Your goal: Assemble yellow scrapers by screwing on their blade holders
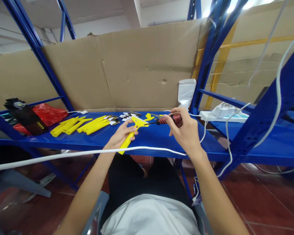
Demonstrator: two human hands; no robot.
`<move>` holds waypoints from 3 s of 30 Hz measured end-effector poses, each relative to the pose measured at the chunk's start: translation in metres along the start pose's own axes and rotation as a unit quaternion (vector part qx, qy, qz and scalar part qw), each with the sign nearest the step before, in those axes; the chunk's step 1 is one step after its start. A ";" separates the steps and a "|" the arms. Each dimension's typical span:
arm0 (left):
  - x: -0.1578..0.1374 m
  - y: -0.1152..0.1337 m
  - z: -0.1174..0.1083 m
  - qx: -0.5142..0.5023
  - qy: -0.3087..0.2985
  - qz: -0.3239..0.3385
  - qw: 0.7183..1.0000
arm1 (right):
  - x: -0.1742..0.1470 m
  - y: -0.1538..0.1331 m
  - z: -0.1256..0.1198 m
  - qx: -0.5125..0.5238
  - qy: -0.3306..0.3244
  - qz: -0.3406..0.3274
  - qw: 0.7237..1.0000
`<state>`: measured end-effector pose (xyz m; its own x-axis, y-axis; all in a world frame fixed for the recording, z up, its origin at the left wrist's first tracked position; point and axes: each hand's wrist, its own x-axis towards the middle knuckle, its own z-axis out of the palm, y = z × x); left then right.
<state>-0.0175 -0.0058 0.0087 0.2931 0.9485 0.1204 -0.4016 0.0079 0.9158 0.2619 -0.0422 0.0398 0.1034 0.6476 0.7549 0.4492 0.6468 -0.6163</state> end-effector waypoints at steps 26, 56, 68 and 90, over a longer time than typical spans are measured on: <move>0.000 0.002 0.000 -0.007 0.019 -0.007 1.000 | 0.003 -0.003 -0.011 -0.035 -0.044 0.018 0.998; 0.001 0.001 -0.001 -0.007 0.020 0.003 1.000 | 0.000 -0.007 -0.009 -0.010 -0.061 -0.033 0.998; 0.003 -0.002 -0.003 -0.012 0.014 0.009 1.000 | 0.001 -0.011 -0.015 0.005 -0.102 -0.046 0.994; 0.000 0.002 0.001 -0.001 0.016 0.015 1.000 | -0.002 -0.015 -0.031 -0.089 -0.170 -0.019 0.981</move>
<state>-0.0181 -0.0063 0.0111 0.2520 0.9582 0.1358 -0.4118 -0.0208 0.9110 0.2822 -0.0653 0.0541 -0.2055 0.7404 0.6400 0.5973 0.6129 -0.5173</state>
